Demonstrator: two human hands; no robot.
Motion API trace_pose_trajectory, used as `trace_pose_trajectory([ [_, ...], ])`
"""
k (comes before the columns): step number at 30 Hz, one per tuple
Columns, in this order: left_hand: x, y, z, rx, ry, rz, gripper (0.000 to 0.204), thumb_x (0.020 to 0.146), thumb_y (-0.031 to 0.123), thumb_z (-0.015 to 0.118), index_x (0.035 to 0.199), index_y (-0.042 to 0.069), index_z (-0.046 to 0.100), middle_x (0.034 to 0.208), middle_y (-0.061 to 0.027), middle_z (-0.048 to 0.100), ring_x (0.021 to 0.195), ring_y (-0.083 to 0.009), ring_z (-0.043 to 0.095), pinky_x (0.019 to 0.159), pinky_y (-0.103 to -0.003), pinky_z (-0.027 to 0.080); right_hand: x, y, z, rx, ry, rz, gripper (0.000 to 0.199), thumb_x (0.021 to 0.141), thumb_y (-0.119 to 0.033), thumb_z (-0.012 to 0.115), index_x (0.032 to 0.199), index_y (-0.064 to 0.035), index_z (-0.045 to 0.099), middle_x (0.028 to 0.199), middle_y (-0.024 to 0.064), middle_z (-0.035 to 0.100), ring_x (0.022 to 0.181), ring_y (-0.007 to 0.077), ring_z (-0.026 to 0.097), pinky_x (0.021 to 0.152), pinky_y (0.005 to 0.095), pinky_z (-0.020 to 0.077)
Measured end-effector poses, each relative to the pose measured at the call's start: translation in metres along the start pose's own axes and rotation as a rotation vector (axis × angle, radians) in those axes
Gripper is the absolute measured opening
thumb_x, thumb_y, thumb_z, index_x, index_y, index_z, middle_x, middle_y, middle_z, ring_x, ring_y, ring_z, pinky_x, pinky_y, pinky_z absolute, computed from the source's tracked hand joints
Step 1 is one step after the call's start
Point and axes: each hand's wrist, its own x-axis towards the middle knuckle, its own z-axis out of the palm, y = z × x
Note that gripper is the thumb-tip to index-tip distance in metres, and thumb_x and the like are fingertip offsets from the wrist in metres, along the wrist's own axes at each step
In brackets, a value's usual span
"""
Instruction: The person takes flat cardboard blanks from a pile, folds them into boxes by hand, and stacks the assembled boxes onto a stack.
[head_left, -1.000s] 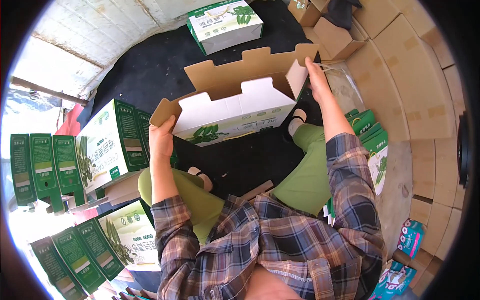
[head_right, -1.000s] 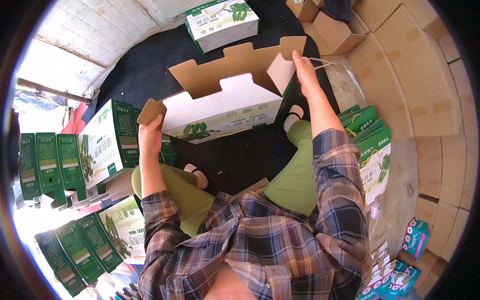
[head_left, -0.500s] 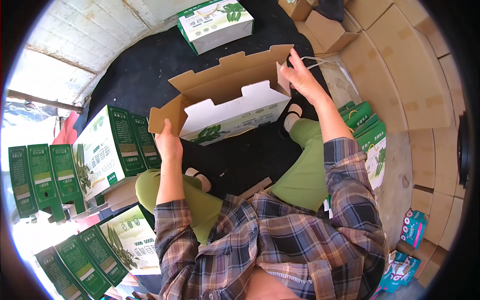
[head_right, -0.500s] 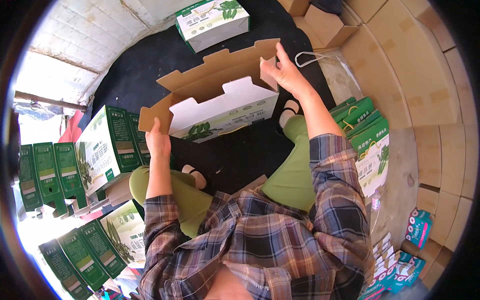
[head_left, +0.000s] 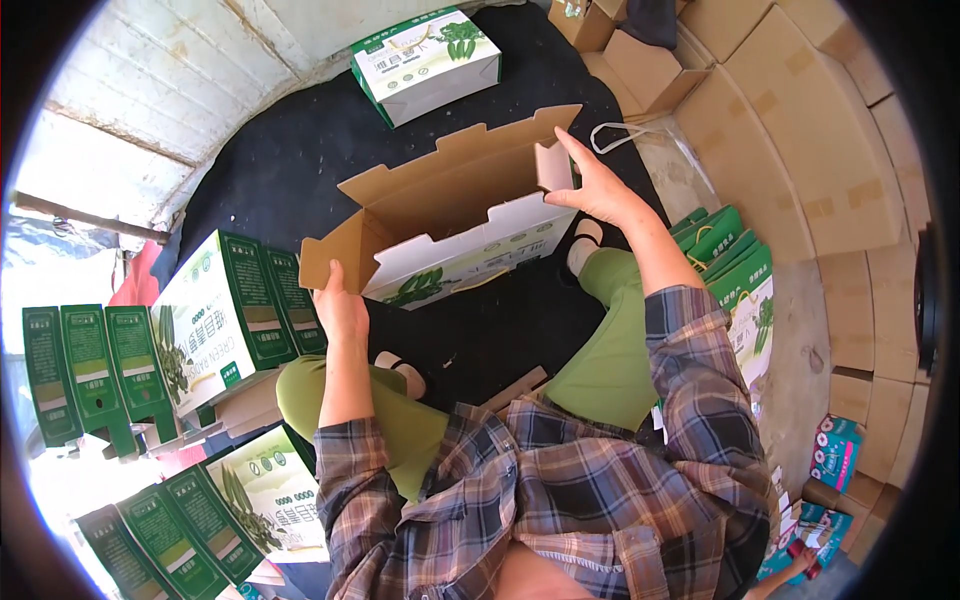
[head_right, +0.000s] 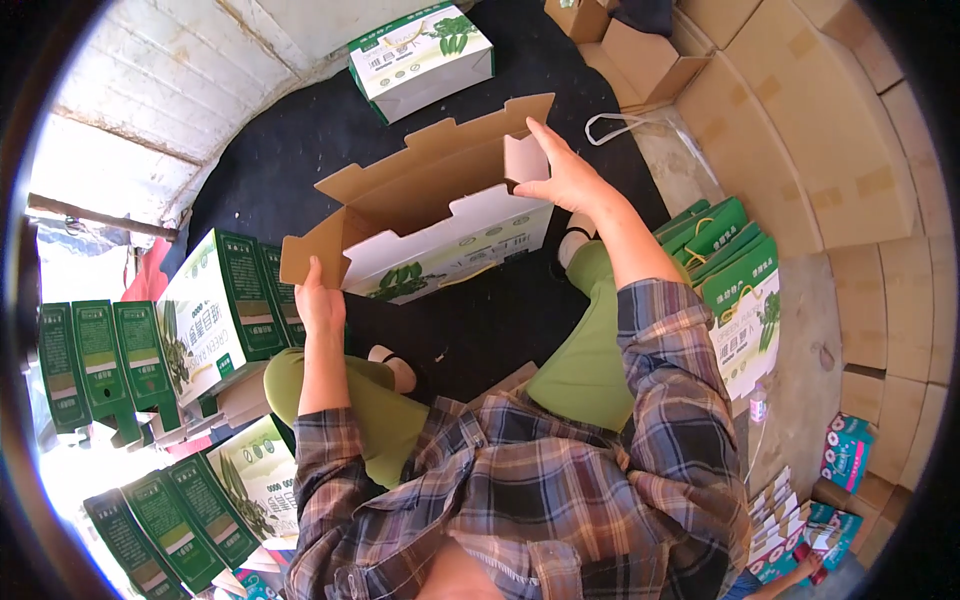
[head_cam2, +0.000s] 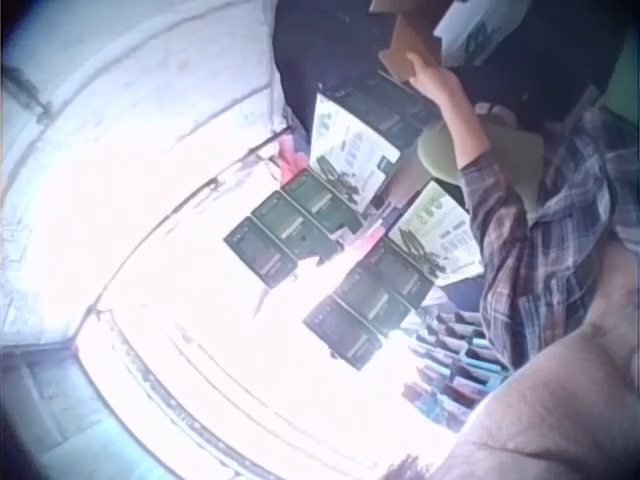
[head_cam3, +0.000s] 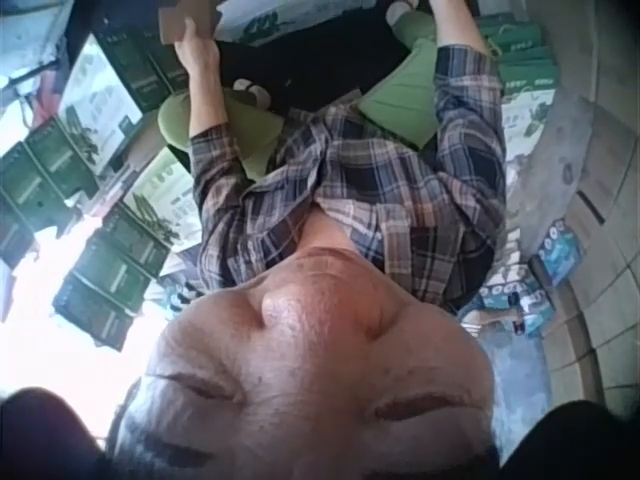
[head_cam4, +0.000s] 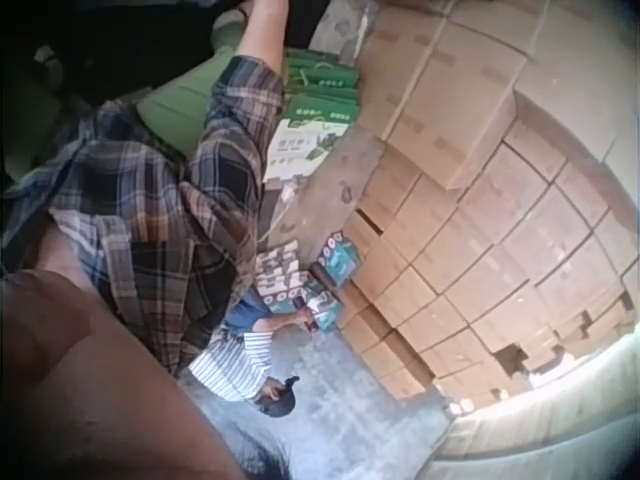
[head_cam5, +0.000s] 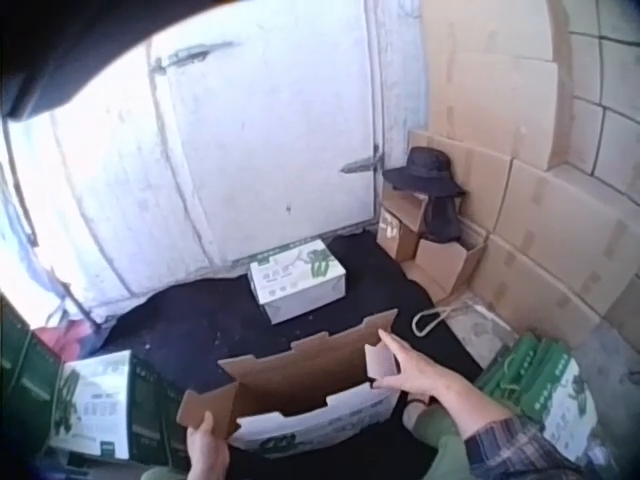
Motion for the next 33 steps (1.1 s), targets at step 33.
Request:
trace_pose_trajectory([
  [33,0.0,0.039,-0.027,0.058,0.173,0.17,0.034,0.095,0.01,0.047,0.129,0.009,0.049,0.113,-0.0072,0.056,0.099,-0.0177,0.059,0.08,-0.032,0.052,-0.006,-0.008,-0.004,0.646,-0.068,0.258,0.054,0.079,-0.001,0.049,0.13,-0.0177,0.044,0.121,0.0062,0.05,0.105,0.0211,0.053,0.073,0.0356,0.0511],
])
